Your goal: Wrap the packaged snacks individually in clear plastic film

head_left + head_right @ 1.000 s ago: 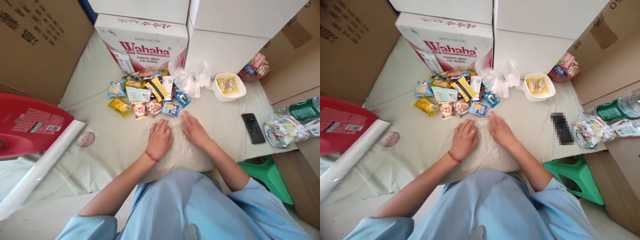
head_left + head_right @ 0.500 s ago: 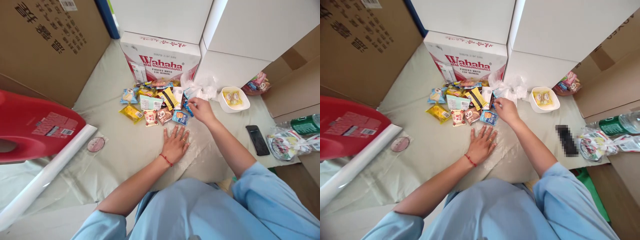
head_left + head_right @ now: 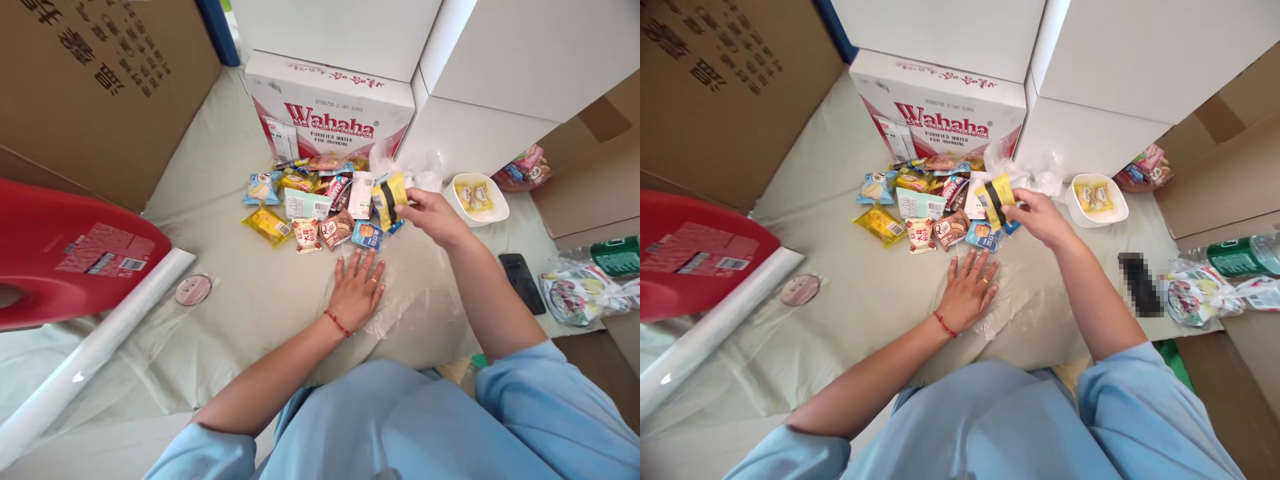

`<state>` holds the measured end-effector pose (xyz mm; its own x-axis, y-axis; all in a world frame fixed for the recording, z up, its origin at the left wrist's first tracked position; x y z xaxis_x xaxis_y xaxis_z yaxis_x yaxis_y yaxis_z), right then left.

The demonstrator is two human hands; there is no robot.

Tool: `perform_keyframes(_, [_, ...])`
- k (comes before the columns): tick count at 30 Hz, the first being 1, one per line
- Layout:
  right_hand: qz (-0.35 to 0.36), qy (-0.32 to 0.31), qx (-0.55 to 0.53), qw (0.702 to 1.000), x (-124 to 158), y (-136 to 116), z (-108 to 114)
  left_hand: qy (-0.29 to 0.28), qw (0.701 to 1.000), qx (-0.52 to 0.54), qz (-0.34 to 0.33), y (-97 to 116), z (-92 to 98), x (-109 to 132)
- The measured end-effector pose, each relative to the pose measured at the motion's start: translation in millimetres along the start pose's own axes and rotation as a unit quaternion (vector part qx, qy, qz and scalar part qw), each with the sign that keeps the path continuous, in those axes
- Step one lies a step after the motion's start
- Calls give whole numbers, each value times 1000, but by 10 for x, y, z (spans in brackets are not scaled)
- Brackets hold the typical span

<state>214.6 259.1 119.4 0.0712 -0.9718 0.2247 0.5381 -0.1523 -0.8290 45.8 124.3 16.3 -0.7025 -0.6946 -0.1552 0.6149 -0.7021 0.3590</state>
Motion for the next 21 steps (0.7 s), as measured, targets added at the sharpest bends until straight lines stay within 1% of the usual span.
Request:
perform_keyframes(1, [-12, -67, 8, 998, 169, 36, 59, -1, 1000, -1, 4, -5, -5, -3])
perform_keyframes(2, [-23, -146, 27, 989, 336, 88, 74, -2, 1000, -2, 8, -7, -10, -5])
perform_keyframes(3, [-30, -223, 52, 973, 494, 157, 58, -1, 1000, -3, 13, -10, -13, -6])
perform_keyframes(4, [-33, -285, 82, 954, 629, 242, 21, 0, 1000, -4, 20, -13, -14, -5])
perform_keyframes(5, [-31, -331, 114, 936, 732, 338, -29, 3, 1000, -6, 29, -16, -12, -4])
perform_keyframes(6, [-26, -355, 146, 923, 794, 434, -84, 4, 999, -7, 39, -19, -9, -1])
perform_keyframes(7, [-17, -357, 176, 917, 813, 520, -137, 4, 999, -9, 47, -22, -7, 1])
perform_keyframes(8, [-5, -338, 204, 919, 795, 586, -182, 3, 998, -11, 54, -24, -5, 3])
perform_keyframes(9, [10, -302, 228, 925, 750, 620, -214, 1, 998, -12, 57, -23, -3, 4])
perform_keyframes(10, [26, -253, 243, 936, 685, 618, -227, -1, 998, -13, 59, -22, -3, 4])
perform_keyframes(12, [54, -147, 248, 956, 534, 516, -218, -6, 998, -15, 57, -18, -4, 1])
perform_keyframes(13, [66, -103, 242, 963, 456, 429, -214, -8, 998, -16, 57, -17, -6, 0])
perform_keyframes(15, [88, -50, 233, 967, 291, 227, -254, -13, 998, -20, 58, -15, -12, 0])
perform_keyframes(16, [100, -38, 241, 965, 202, 126, -310, -17, 998, -22, 58, -12, -16, 1])
perform_keyframes(18, [126, -32, 280, 951, 22, -53, -495, -23, 998, -24, 57, -4, -29, 8])
perform_keyframes(21, [172, -49, 341, 923, -180, -248, -892, -33, 999, -14, 40, 28, -53, 22])
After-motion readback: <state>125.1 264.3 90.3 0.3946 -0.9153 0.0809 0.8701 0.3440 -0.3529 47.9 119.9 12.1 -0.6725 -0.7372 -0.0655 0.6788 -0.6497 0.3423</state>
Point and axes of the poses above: each hand's wrist, its own x-axis away from the middle knuckle, its own z-axis out of the back of the hand, y = z × x, the point moved 5 cm from there along -x, towards the middle knuckle, and after that the axes turned 15 degrees about -z, right-handed, at the moved point
